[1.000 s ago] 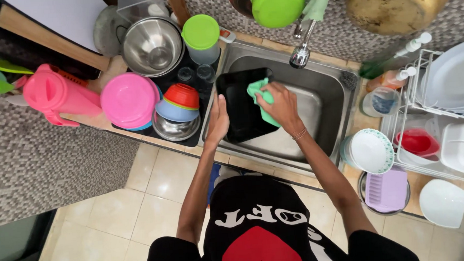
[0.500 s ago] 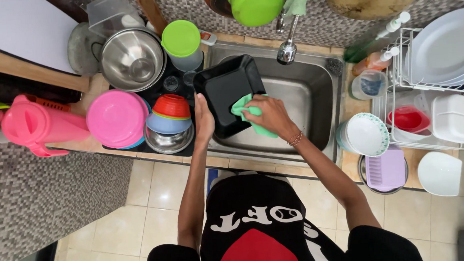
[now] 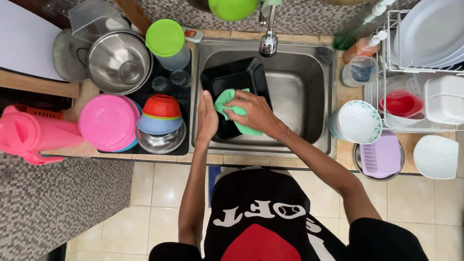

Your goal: The person wipes various kitchen items, including black trays, a metal bowl, and colorful plastic bowls, using a green cloth. The person wipes each item over the sink and then places it into a dish rack.

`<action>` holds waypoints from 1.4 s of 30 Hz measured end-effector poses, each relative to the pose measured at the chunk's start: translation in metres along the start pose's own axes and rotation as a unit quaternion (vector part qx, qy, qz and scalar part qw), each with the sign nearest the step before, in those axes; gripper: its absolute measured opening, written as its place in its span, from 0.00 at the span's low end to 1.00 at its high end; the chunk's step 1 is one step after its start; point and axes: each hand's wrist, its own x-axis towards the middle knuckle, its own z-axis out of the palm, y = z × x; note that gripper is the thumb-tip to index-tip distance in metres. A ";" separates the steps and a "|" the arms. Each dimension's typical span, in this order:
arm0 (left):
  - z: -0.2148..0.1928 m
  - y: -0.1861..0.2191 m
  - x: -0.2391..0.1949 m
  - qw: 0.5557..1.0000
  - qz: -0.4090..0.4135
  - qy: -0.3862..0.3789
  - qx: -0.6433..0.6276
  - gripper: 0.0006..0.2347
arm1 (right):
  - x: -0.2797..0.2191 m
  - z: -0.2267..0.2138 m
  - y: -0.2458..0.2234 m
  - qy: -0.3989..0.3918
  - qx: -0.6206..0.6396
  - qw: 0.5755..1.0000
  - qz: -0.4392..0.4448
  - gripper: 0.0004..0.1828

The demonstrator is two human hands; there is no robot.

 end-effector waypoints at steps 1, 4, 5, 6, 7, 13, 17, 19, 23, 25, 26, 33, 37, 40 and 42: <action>-0.008 0.010 -0.009 1.000 0.000 0.001 0.002 0.28 | -0.009 -0.003 0.006 0.001 0.002 1.000 0.000 0.08; -0.022 0.033 -0.030 0.999 -0.001 0.036 0.040 0.28 | -0.026 -0.005 0.026 -0.043 0.000 0.999 0.021 0.08; -0.023 0.037 -0.035 0.998 -0.023 0.037 0.048 0.28 | -0.025 -0.002 0.034 -0.034 -0.014 0.999 0.036 0.07; -0.022 0.039 -0.044 0.997 -0.048 0.039 0.056 0.29 | -0.028 0.002 0.042 -0.028 -0.028 0.998 0.053 0.07; -0.015 0.030 -0.048 0.996 -0.048 0.041 0.056 0.29 | -0.026 0.004 0.040 -0.030 -0.027 0.998 0.052 0.07; 0.006 -0.019 -0.053 0.996 -0.062 0.034 0.051 0.30 | -0.017 0.024 0.004 0.053 0.037 0.997 0.039 0.08; -0.008 -0.008 -0.056 0.994 -0.095 0.047 0.031 0.30 | -0.044 0.024 -0.009 -0.035 0.076 0.996 0.007 0.08; -0.013 -0.013 -0.061 0.993 -0.104 0.053 0.024 0.30 | -0.052 0.019 -0.002 -0.070 0.074 0.995 0.004 0.08; -0.003 -0.025 -0.071 0.994 -0.091 0.062 0.014 0.30 | -0.051 0.010 0.028 -0.064 0.014 0.996 0.061 0.09; 0.010 -0.021 -0.075 0.994 -0.093 0.058 0.018 0.30 | -0.045 0.009 0.035 -0.035 -0.007 0.996 0.076 0.09; 0.018 -0.016 -0.076 0.995 -0.086 0.046 0.009 0.30 | -0.040 0.009 0.035 0.004 -0.006 0.997 0.073 0.09; 0.044 -0.067 -0.058 0.993 -0.112 -0.016 -0.030 0.32 | -0.061 0.020 0.001 0.004 0.023 0.998 0.061 0.09; 0.049 -0.072 -0.050 0.994 -0.101 -0.034 -0.012 0.33 | -0.099 0.010 -0.003 0.003 0.008 0.997 0.080 0.12; 0.061 -0.057 -0.045 0.995 -0.081 -0.049 0.015 0.33 | -0.129 0.000 0.016 0.011 -0.004 0.993 0.114 0.13; 0.068 -0.038 -0.046 0.996 -0.050 -0.075 0.002 0.31 | -0.146 -0.006 0.039 0.052 -0.036 0.985 0.161 0.13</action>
